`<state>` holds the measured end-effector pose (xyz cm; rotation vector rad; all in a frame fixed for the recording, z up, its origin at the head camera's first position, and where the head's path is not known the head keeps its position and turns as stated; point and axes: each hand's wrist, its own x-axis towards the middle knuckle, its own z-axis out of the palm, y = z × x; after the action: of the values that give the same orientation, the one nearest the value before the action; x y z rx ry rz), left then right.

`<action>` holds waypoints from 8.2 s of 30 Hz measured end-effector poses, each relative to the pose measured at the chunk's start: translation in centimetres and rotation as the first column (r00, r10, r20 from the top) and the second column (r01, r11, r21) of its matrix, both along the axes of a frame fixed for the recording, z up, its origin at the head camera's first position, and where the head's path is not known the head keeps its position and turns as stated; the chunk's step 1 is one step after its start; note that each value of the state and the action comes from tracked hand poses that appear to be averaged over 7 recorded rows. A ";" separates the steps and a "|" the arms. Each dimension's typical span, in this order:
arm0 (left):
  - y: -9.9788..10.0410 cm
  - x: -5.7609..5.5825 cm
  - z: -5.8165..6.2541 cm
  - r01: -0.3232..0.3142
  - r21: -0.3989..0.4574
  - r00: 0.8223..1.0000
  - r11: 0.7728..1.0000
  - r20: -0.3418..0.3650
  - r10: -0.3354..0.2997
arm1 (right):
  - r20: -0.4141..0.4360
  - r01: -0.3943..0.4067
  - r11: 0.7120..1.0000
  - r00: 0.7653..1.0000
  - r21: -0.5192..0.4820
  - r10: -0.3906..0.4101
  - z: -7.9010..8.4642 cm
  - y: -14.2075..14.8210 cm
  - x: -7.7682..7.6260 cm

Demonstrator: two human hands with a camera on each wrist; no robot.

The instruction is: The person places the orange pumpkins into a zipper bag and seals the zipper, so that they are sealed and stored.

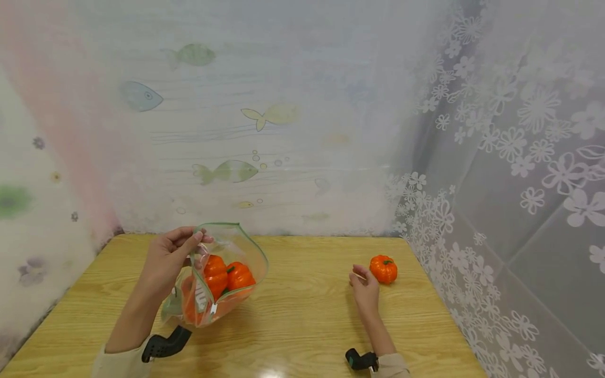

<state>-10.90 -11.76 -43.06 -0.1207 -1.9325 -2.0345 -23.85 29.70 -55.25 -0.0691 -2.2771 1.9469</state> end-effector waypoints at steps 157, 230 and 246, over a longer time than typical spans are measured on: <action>0.9 3.1 -1.0 0.041 0.019 0.998 0.999 -0.058 -0.040 | -0.176 -0.753 0.633 0.609 0.180 0.774 11.3 -16.6 12.4; 1.9 4.0 0.0 0.049 -0.005 0.997 0.999 -0.052 -0.049 | -0.446 -0.644 0.724 0.588 0.247 0.675 10.2 -13.8 7.2; 2.5 3.9 -0.5 0.097 -0.044 0.994 0.994 -0.054 -0.099 | -0.288 -0.777 0.565 0.494 0.277 0.820 8.6 -15.4 2.5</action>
<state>-7.05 -9.25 -43.58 -0.2851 -1.9700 -2.0305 -21.34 14.26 -46.62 1.5393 -2.2830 1.8478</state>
